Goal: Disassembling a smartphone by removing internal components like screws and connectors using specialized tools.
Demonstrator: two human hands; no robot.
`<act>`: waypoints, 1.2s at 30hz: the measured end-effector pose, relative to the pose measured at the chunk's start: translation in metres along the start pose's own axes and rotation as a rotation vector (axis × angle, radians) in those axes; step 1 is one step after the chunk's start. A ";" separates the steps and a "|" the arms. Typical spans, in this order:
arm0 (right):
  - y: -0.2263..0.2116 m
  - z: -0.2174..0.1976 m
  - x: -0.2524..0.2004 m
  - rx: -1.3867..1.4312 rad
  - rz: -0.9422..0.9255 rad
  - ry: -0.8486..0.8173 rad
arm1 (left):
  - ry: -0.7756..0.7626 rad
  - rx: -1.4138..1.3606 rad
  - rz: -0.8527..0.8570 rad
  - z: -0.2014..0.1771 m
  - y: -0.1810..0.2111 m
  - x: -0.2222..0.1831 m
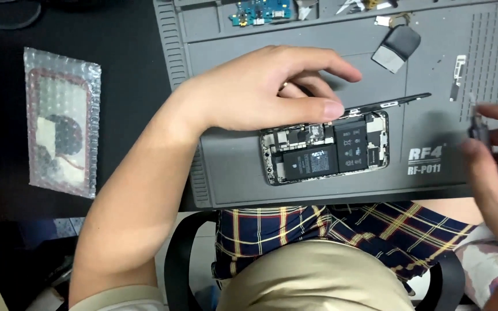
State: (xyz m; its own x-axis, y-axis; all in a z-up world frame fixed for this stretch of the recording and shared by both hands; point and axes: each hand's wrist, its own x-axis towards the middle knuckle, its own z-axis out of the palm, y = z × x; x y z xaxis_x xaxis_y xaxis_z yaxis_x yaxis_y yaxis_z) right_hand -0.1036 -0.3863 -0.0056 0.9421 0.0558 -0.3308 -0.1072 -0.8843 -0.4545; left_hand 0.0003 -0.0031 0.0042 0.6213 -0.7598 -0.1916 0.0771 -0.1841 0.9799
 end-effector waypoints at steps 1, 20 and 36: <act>-0.008 -0.001 0.002 -0.026 -0.064 0.006 | 0.002 -0.019 0.022 0.000 -0.001 0.001; -0.033 0.007 0.013 -0.115 -0.211 0.036 | 0.000 -0.009 -0.020 -0.001 0.001 -0.002; 0.077 0.029 -0.030 0.033 0.284 0.031 | 0.006 0.019 -0.027 -0.001 0.001 -0.002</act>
State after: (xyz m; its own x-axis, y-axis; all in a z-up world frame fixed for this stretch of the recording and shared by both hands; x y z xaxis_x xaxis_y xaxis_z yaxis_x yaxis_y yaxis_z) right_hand -0.1498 -0.4428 -0.0546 0.8820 -0.2065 -0.4237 -0.3781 -0.8467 -0.3743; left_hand 0.0002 -0.0012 0.0054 0.6238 -0.7507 -0.2175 0.0792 -0.2161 0.9732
